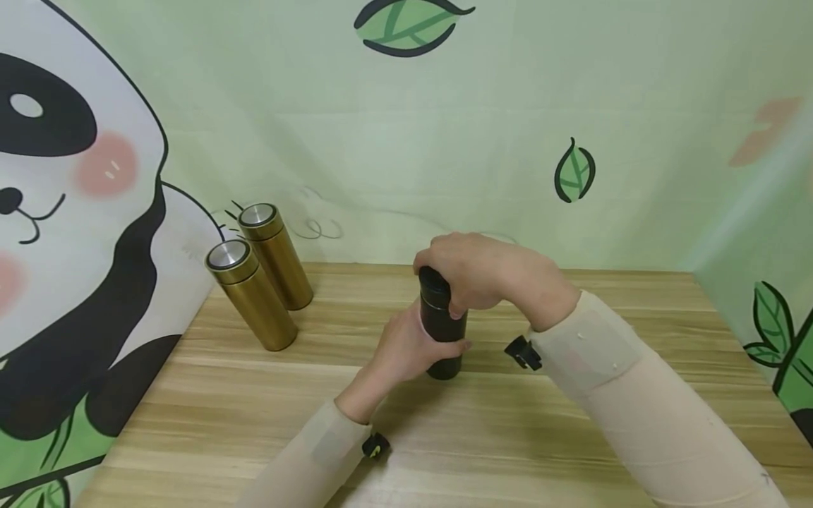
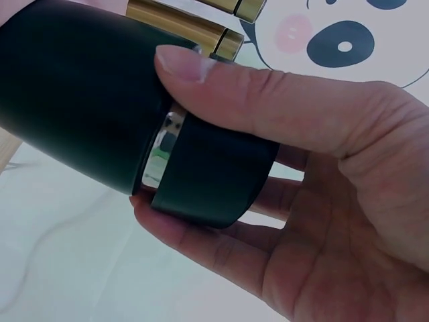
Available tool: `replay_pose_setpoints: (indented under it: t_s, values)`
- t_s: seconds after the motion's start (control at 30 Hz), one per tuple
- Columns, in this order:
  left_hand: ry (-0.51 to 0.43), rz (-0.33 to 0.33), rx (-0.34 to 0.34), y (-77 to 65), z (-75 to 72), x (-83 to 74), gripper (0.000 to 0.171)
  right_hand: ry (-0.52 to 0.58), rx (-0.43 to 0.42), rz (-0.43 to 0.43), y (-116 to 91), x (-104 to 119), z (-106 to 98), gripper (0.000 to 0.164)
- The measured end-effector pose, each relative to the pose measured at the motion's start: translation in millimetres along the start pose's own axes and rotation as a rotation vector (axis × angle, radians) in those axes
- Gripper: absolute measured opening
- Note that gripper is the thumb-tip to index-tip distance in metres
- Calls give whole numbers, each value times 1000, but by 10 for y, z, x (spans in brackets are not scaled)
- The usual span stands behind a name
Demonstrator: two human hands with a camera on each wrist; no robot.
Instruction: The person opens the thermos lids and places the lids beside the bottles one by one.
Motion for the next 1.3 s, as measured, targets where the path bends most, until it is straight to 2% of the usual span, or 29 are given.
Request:
replay_pose_setpoints:
  t_s: [0.7,0.93,1.2,1.3]
  values:
    - [1,24,18,14,17,-14,78,30,-33,-121,-2,23,11,63]
    - [-8,28,19,15,15,-10,75,50,-64,-169,-4,37,8,55]
    - [-9,29,18,14,13,-10,76,50,-66,-173,6,34,9,53]
    - [-9,28,15,18,8,-7,77,50,-54,-167,5,27,20,61]
Point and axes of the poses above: each hand's wrist, its own y-axis towards the middle knuckle, its own z-axis out of the palm, x = y × z, the point moved 9 cm from there along y, towards the middle knuckle, and after that the axes turned 7 degrees about -z, right-handed, at the moved point
